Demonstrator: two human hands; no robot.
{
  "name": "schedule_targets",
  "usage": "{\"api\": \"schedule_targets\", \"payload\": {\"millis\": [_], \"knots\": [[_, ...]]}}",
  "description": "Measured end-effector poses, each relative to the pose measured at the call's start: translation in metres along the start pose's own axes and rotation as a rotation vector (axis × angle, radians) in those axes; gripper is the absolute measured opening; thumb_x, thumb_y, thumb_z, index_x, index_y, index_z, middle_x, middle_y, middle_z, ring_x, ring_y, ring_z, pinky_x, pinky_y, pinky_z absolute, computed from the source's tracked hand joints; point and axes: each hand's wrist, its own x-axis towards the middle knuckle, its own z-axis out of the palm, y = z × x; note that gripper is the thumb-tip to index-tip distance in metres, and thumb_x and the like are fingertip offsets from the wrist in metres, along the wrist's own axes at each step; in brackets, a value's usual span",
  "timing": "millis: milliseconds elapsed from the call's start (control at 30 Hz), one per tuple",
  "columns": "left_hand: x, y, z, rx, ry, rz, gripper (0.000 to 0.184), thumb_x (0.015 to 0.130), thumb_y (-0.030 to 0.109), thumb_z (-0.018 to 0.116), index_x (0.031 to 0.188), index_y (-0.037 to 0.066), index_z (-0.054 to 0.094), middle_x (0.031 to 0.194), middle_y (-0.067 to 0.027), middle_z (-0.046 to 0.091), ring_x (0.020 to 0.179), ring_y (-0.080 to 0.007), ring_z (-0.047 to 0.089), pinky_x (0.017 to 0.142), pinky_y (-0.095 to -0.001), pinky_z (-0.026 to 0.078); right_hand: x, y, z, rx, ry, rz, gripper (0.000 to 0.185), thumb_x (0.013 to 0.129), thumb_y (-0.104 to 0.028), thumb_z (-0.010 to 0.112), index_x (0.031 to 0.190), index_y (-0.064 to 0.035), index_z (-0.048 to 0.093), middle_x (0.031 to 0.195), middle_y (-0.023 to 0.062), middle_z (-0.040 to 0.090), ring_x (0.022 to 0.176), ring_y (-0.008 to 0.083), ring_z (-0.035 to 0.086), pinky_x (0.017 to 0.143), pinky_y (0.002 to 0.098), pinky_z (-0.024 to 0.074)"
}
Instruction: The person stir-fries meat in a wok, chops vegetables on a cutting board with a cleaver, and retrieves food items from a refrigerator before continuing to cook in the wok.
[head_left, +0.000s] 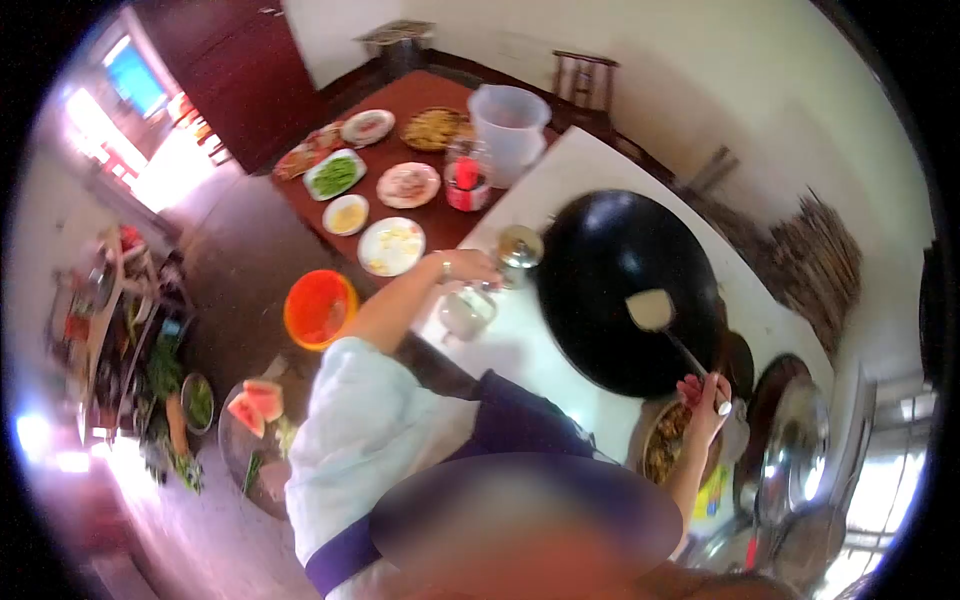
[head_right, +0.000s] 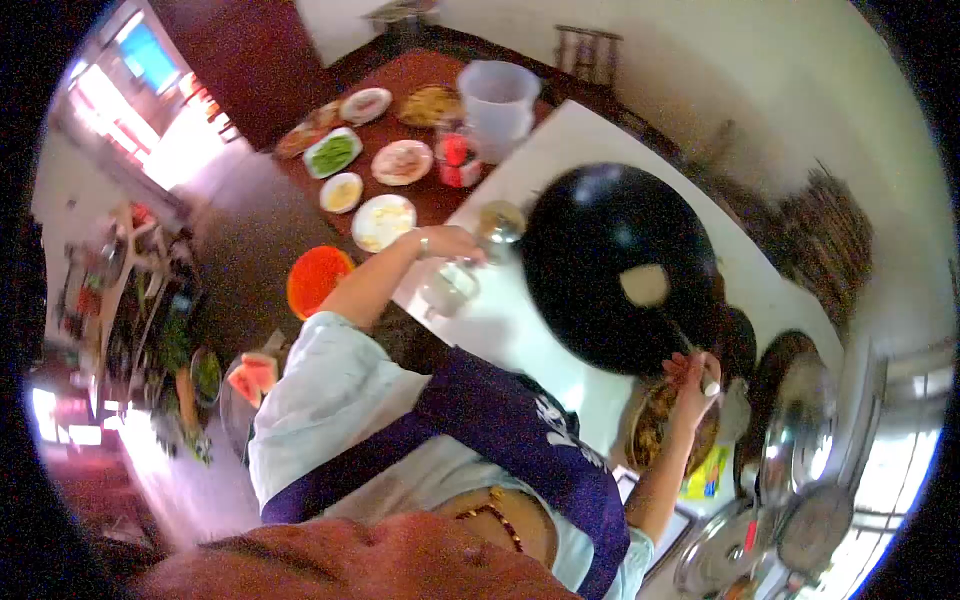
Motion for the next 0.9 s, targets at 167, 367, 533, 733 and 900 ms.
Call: {"api": "schedule_targets", "payload": {"millis": [167, 367, 533, 733, 900], "knots": [[0.007, -0.011, 0.001, -0.301, 0.102, 0.029, 0.027, 0.091, 0.032, 0.053, 0.093, 0.006, 0.064, 0.081, -0.0028, 0.06, 0.071, -0.0121, 0.055, 0.063, -0.0276, 0.047, -0.03, -0.003, -0.051, 0.008, 0.123, -0.059, 0.028, 0.095, -0.031, 0.052, 0.105, -0.0046, 0.049, 0.085, 0.0146, 0.066, 0.066, 0.0192, 0.066, 0.052, 0.0239, 0.0455], [0.023, -0.028, -0.007, -0.696, 0.389, 0.085, 0.023, 0.096, 0.021, 0.045, 0.079, 0.008, 0.053, 0.068, 0.0009, 0.05, 0.056, -0.0092, 0.044, 0.049, -0.0242, 0.037, -0.062, 0.0, -0.081, 0.079, 0.176, -0.146, 0.024, 0.097, -0.029, 0.048, 0.1, -0.0052, 0.048, 0.088, 0.0165, 0.066, 0.065, 0.0206, 0.065, 0.052, 0.0262, 0.0469], [0.008, 0.014, -0.01, -0.43, 0.433, 0.147, 0.024, 0.093, 0.026, 0.05, 0.078, 0.007, 0.052, 0.068, 0.0029, 0.047, 0.058, -0.0077, 0.042, 0.053, -0.0231, 0.035, -0.083, 0.0, -0.096, 0.107, 0.189, -0.209, 0.018, 0.096, -0.025, 0.049, 0.098, -0.0065, 0.048, 0.087, 0.0182, 0.065, 0.065, 0.0211, 0.065, 0.054, 0.0261, 0.0458], [0.0, 0.062, -0.005, -0.332, 0.336, 0.227, 0.022, 0.092, 0.024, 0.051, 0.084, 0.005, 0.056, 0.07, 0.0023, 0.048, 0.061, -0.0074, 0.042, 0.055, -0.0232, 0.037, -0.098, 0.002, -0.109, 0.131, 0.172, -0.232, 0.018, 0.096, -0.025, 0.048, 0.095, -0.0069, 0.047, 0.086, 0.0165, 0.066, 0.064, 0.0201, 0.064, 0.054, 0.0256, 0.0451], [0.01, 0.116, 0.025, -0.013, 0.291, 0.183, 0.029, 0.091, 0.032, 0.053, 0.089, 0.005, 0.062, 0.081, 0.0, 0.06, 0.072, -0.0099, 0.054, 0.064, -0.0248, 0.045, -0.103, 0.002, -0.119, 0.102, 0.214, -0.202, 0.023, 0.094, -0.03, 0.053, 0.096, -0.0087, 0.047, 0.085, 0.0153, 0.067, 0.064, 0.0187, 0.064, 0.055, 0.0266, 0.0455]]}}
